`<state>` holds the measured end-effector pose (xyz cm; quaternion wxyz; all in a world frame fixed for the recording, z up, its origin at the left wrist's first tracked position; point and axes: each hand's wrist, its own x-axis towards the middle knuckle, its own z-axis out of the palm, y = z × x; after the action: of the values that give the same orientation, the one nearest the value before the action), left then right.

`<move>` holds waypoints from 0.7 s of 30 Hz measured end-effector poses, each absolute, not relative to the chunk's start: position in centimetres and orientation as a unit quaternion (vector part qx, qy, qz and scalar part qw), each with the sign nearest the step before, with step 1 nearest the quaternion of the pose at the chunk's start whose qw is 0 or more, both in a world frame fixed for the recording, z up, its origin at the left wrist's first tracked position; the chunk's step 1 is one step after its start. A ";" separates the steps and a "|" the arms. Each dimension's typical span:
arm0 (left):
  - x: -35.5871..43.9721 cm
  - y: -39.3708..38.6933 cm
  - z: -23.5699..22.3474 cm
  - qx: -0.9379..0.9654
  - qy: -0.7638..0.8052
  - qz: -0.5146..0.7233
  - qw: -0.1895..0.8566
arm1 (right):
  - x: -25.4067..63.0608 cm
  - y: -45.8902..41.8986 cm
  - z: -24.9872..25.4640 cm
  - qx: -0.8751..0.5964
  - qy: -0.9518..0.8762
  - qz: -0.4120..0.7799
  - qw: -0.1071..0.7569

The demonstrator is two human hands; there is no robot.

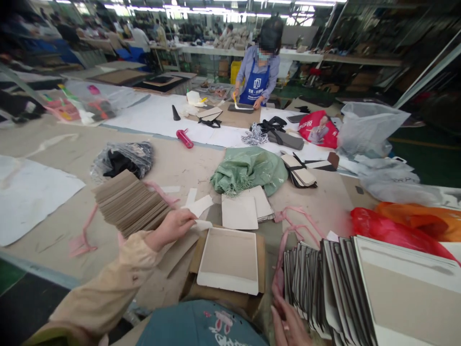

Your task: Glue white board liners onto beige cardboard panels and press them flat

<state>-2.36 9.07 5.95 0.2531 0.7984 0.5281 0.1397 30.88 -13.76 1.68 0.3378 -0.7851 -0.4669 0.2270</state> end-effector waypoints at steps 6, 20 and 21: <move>1.6 1.4 10.6 0.818 0.449 0.144 0.330 | 27.9 -8.8 6.3 -0.592 -0.662 0.304 0.345; 2.5 -0.7 6.7 0.670 0.511 0.116 0.526 | 25.9 -4.8 4.4 -0.526 -0.713 0.358 0.295; 2.4 -0.3 6.0 0.656 0.509 0.130 0.542 | 26.5 -4.5 3.9 -0.541 -0.699 0.359 0.300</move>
<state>2.39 -0.35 6.00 0.5417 0.6562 0.5090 0.1296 26.48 -4.51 3.93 0.3003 -0.5406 -0.6992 0.3587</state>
